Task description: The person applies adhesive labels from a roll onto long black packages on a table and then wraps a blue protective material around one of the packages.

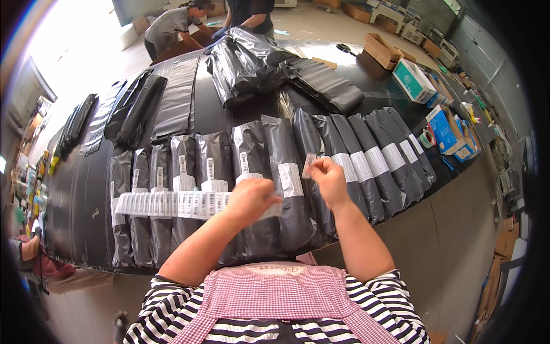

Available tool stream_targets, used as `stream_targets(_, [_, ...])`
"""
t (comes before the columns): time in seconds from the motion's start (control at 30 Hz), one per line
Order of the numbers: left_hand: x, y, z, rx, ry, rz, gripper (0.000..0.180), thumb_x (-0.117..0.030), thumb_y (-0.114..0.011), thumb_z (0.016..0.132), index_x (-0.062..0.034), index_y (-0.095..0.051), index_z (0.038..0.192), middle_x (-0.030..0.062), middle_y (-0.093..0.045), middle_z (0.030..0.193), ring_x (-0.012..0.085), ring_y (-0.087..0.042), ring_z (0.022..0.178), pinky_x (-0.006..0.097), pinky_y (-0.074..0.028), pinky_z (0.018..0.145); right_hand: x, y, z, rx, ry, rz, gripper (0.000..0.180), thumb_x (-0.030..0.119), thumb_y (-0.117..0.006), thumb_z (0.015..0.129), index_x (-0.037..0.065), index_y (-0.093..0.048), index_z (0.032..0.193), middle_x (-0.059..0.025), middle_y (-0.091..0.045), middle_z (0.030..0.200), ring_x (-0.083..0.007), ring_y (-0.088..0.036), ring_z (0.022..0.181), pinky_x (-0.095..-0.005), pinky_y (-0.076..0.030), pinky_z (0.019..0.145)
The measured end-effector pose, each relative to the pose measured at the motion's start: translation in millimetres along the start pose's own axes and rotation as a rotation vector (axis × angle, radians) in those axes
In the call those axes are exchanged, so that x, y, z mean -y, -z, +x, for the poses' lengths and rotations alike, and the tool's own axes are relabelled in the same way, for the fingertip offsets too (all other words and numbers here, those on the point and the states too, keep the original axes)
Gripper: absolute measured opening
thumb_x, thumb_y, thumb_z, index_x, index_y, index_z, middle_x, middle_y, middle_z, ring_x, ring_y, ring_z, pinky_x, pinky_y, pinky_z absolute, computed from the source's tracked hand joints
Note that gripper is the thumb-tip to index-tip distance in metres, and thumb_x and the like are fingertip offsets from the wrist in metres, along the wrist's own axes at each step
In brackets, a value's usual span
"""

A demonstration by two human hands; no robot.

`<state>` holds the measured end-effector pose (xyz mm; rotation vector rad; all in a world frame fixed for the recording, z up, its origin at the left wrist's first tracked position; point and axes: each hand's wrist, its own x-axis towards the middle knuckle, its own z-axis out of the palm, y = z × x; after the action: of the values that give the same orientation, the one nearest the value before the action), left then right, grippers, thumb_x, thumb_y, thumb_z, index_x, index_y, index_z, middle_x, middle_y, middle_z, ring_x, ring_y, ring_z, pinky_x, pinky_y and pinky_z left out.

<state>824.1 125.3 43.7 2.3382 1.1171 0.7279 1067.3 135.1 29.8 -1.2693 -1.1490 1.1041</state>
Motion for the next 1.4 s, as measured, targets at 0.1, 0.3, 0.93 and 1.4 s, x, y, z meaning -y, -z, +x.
stream_targets(0.1, [-20.4,-39.7,14.8,0.124,-0.334,-0.094,0.025,-0.024,-0.074,0.087,-0.0045,-0.059,0.091,0.0105,-0.07,0.117,0.0356,-0.057,0.124,0.049,-0.043,0.105,-3.9,12.9,49.7,0.189,-0.08,0.113,0.009,0.005,-0.073,0.09,0.002,-0.067,0.095,-0.0022,-0.068,0.086,-0.0086,-0.062,0.079,-0.0231,-0.049,0.073])
stream_targets(0.3, [-3.3,-71.5,9.2,0.322,-0.148,-0.003,0.024,-0.025,-0.071,0.09,-0.0066,-0.056,0.085,0.0056,-0.062,0.138,0.0279,-0.041,0.144,0.054,-0.025,0.122,-40.9,-10.2,95.2,0.333,-0.195,0.166,0.013,0.002,-0.074,0.087,0.004,-0.066,0.097,-0.0016,-0.068,0.09,-0.0092,-0.063,0.081,-0.0243,-0.052,0.073])
stream_targets(0.93, [-7.5,-58.4,4.2,0.298,-0.053,-0.067,0.028,-0.023,-0.073,0.088,-0.0081,-0.052,0.078,0.0039,-0.065,0.135,0.0262,-0.042,0.144,0.054,-0.022,0.123,-62.9,-28.7,95.0,0.314,0.108,-0.135,0.068,0.001,-0.077,0.08,0.002,-0.048,0.141,-0.0018,-0.069,0.084,-0.0084,-0.064,0.077,-0.0251,-0.052,0.075])
stream_targets(1.4, [-4.9,-57.6,3.9,0.314,-0.061,-0.095,0.024,-0.021,-0.073,0.088,-0.0083,-0.054,0.081,0.0041,-0.062,0.138,0.0286,-0.04,0.145,0.055,-0.021,0.123,-71.4,-57.2,141.3,0.0,0.109,-0.504,0.071,0.026,-0.088,0.074,0.013,-0.056,0.136,-0.0141,-0.056,0.121,-0.0307,-0.062,0.107,-0.0407,-0.052,0.092])
